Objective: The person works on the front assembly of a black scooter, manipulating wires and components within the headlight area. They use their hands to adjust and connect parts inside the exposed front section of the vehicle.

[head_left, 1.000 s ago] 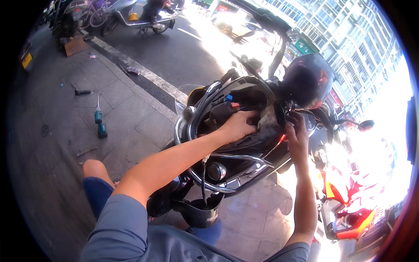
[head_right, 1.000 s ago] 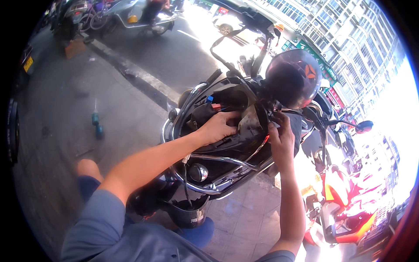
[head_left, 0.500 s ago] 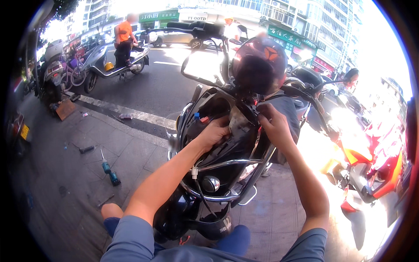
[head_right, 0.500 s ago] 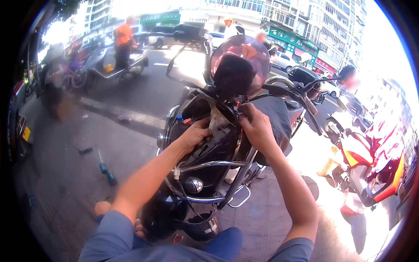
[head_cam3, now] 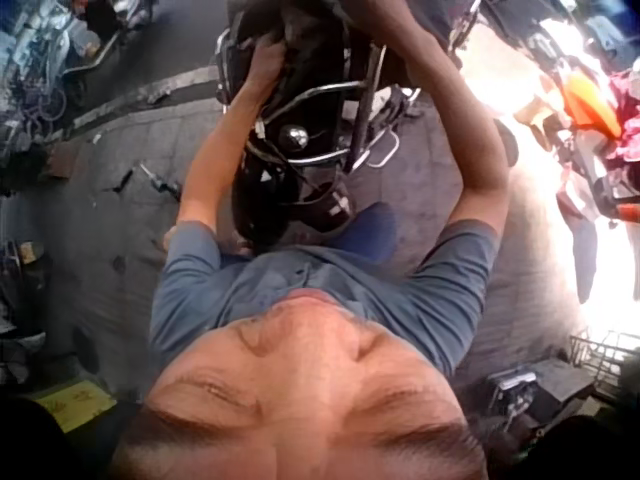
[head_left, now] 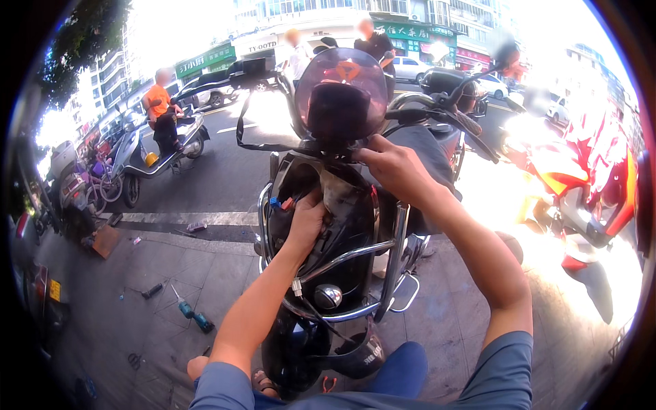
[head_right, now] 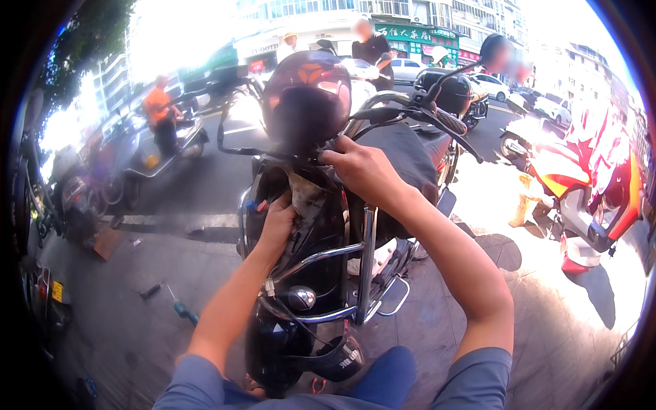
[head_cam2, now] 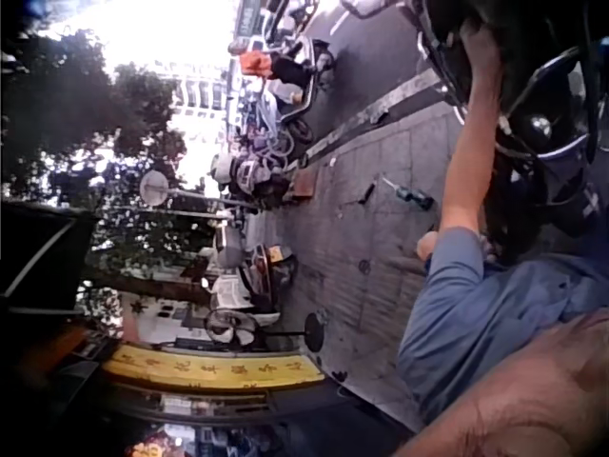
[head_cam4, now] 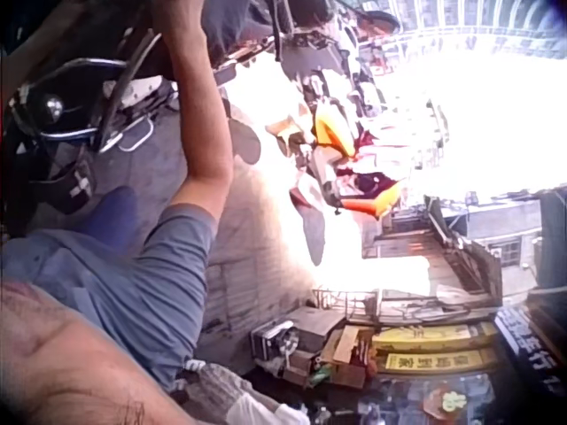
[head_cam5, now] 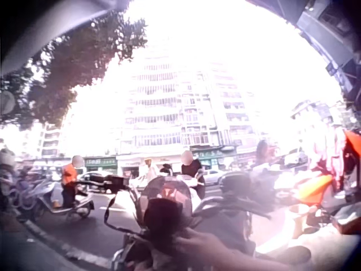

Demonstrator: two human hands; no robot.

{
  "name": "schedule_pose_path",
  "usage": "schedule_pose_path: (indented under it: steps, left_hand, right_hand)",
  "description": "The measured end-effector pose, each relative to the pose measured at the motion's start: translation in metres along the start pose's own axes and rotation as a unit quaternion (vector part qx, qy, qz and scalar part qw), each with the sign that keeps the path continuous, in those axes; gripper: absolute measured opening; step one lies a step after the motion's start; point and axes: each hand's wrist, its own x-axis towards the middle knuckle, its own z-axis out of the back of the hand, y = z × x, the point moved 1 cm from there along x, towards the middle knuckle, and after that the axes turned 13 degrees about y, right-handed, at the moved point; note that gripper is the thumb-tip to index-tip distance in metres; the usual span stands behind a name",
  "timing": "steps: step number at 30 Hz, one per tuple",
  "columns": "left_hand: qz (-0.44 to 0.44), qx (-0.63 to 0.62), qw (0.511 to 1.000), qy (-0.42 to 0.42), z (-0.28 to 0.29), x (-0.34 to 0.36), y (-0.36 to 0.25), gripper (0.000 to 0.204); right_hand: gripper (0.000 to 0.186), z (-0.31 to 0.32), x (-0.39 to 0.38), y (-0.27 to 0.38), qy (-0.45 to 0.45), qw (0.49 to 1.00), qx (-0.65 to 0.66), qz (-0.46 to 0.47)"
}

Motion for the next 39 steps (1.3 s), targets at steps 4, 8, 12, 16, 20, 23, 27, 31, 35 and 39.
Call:
schedule_pose_path:
  steps: [4, 8, 12, 16, 20, 23, 27, 31, 35, 39]
  left_hand:
    - [-0.018, -0.005, 1.0, -0.025, -0.015, -0.006, -0.012, 0.033]
    - [0.006, -0.013, 1.0, -0.007, -0.005, -0.02, -0.018, 0.039]
    - [0.005, -0.052, 0.998, -0.038, -0.006, -0.027, -0.022, 0.045]
    - [0.016, -0.105, 0.993, -0.049, -0.005, -0.026, -0.021, 0.048]
    - [0.055, -0.131, 0.987, -0.079, -0.004, -0.035, -0.027, 0.049]
    - [0.044, -0.192, 0.98, -0.016, 0.002, -0.035, -0.032, 0.048]
    - [0.074, -0.228, 0.971, -0.004, 0.008, -0.035, -0.034, 0.034]
    - [0.085, -0.308, 0.948, 0.01, 0.011, -0.033, -0.034, 0.032]
    - [0.094, -0.201, 0.973, -0.068, -0.006, -0.03, -0.037, 0.032]
    - [0.031, -0.107, 0.989, -0.095, -0.018, -0.028, -0.034, 0.028]
  right_hand:
    - [0.02, 0.002, -0.003, -0.008, 0.021, 0.996, -0.062, 0.066]
    - [0.017, -0.007, -0.005, -0.017, 0.039, 0.99, -0.112, 0.069]
    - [0.019, -0.014, -0.004, -0.02, 0.055, 0.993, -0.102, 0.033]
    - [0.023, -0.017, -0.004, -0.023, 0.047, 0.995, -0.084, 0.017]
    - [0.026, -0.018, -0.01, -0.024, 0.024, 0.998, -0.056, 0.019]
    - [0.026, -0.013, -0.01, -0.022, 0.018, 0.998, -0.059, 0.019]
    - [0.029, -0.014, -0.011, -0.022, 0.032, 0.997, -0.065, 0.022]
    - [0.027, -0.016, -0.011, -0.024, 0.032, 0.997, -0.066, 0.02]
    - [0.019, -0.018, -0.014, -0.027, 0.018, 0.998, -0.06, 0.018]
    - [0.015, -0.024, -0.017, -0.03, -0.011, 0.999, -0.031, 0.014]
